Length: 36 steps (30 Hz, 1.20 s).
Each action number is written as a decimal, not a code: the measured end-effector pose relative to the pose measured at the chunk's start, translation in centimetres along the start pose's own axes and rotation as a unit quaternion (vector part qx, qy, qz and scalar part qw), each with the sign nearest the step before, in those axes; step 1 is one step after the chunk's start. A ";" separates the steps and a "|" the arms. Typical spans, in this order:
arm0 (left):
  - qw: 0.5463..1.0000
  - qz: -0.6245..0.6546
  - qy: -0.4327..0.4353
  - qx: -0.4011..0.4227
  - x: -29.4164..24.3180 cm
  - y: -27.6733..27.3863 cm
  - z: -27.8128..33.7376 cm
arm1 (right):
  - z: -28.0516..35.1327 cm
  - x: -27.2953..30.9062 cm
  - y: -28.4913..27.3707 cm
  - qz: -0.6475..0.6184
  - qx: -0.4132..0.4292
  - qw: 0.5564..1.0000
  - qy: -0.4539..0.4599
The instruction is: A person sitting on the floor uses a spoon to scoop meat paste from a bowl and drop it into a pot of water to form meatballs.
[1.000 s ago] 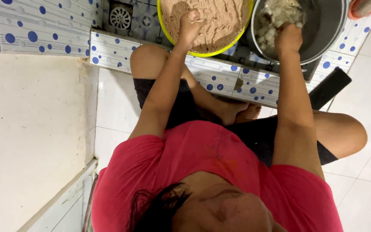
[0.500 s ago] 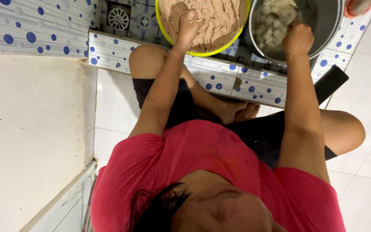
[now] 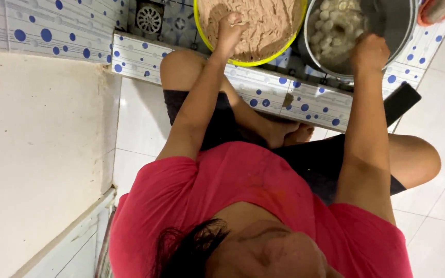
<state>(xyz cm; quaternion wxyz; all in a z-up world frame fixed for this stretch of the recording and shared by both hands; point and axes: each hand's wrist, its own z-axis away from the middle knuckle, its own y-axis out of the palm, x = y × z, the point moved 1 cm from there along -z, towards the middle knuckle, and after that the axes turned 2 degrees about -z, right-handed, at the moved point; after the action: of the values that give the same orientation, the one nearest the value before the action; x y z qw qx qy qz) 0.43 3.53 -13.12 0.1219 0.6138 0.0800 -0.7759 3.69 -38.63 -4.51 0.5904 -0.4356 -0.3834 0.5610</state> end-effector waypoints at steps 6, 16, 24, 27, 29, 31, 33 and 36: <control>0.999 0.032 -0.033 0.008 -2.0 0.2 0.8 | 1.4 0.2 -1.8 -0.078 -0.144 0.986 -0.042; 0.989 0.107 -0.103 0.015 -1.7 1.7 -1.4 | 3.0 1.2 -4.3 -0.251 -0.192 0.946 -0.072; 0.966 0.255 0.017 0.039 -1.1 5.0 -3.1 | 8.7 10.2 -9.0 -0.420 0.053 0.895 -0.142; 0.977 0.192 0.050 0.083 -5.5 5.1 -0.6 | 10.9 12.8 -10.3 -0.390 0.096 0.895 -0.191; 0.987 0.101 0.056 0.112 -6.7 5.3 0.2 | 12.6 14.4 -12.6 -0.392 0.127 0.894 -0.178; 0.988 0.010 0.060 0.140 -7.9 5.3 1.4 | 13.4 15.0 -13.8 -0.394 0.159 0.890 -0.165; 0.972 -0.081 0.143 0.169 -9.5 5.4 2.8 | 13.3 14.6 -14.0 -0.423 0.168 0.878 -0.148; 0.895 -0.136 0.387 0.176 -12.9 5.7 4.0 | 11.9 13.0 -12.7 -0.476 0.180 0.848 -0.149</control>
<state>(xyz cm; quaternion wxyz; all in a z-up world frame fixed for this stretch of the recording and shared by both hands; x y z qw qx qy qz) 1.10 -1.84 0.52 -0.1359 0.8603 0.0661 -0.4869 -2.30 -24.56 10.90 0.7888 0.0034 -0.5194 0.3287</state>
